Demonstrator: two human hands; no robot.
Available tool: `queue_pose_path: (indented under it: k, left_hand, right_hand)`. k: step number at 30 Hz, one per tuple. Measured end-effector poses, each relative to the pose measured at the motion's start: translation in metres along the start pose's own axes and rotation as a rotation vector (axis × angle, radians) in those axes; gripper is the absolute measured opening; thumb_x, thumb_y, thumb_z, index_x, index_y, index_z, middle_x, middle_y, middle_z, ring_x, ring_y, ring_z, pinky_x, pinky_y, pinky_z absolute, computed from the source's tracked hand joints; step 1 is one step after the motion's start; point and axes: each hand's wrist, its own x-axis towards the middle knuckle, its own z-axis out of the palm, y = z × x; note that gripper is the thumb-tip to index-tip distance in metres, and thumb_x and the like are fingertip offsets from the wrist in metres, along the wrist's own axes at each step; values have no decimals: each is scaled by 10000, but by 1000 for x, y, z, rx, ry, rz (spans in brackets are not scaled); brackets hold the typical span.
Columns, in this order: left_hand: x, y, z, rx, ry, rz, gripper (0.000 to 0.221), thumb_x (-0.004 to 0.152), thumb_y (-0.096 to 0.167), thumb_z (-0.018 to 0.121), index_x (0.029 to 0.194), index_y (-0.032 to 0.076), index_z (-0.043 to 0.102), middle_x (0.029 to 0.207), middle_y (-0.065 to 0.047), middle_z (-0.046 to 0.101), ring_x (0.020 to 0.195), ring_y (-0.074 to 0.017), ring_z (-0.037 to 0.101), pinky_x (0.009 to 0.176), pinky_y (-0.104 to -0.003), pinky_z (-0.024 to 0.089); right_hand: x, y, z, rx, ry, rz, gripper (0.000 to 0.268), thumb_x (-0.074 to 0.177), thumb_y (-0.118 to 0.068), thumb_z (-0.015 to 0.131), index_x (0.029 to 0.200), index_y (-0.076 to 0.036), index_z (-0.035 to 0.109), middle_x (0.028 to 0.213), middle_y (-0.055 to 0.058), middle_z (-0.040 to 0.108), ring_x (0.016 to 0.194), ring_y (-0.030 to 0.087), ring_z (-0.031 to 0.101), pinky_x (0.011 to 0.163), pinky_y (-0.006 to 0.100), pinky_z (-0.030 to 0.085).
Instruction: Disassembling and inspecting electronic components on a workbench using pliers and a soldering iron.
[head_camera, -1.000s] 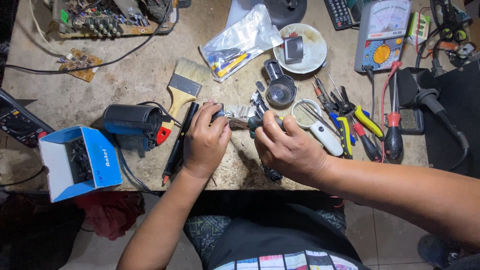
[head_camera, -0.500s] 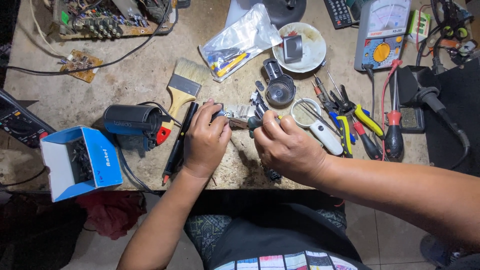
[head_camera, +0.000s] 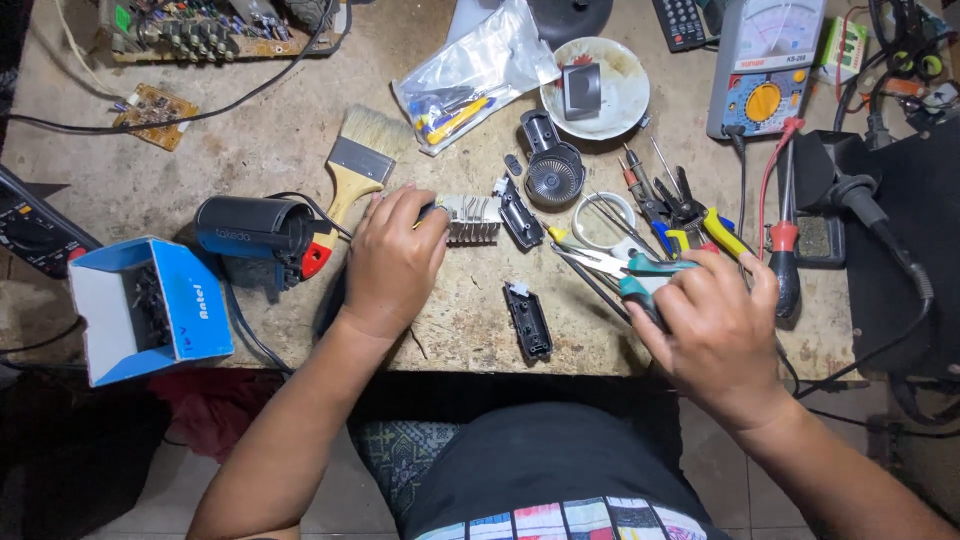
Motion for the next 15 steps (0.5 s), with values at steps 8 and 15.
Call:
queue_pose_path:
  k: [8, 15]
  left_hand:
    - [28, 1, -30, -16, -82, 170, 181, 783, -79, 748, 895, 45, 680, 1023, -132, 693, 919, -304, 668, 585, -379, 574]
    - [32, -3, -23, 83, -43, 237, 196, 752, 17, 825, 842, 97, 670, 1068, -86, 727, 960, -275, 693, 631, -352, 565]
  right_hand:
    - [-69, 18, 9, 83, -160, 335, 292, 962, -358, 783, 869, -92, 706, 922, 64, 651, 1159, 325, 678, 1082, 460, 401]
    - [-80, 13, 17, 158, -113, 381, 283, 951, -318, 793, 851, -74, 689, 923, 58, 646, 1075, 311, 660, 1030, 459, 425]
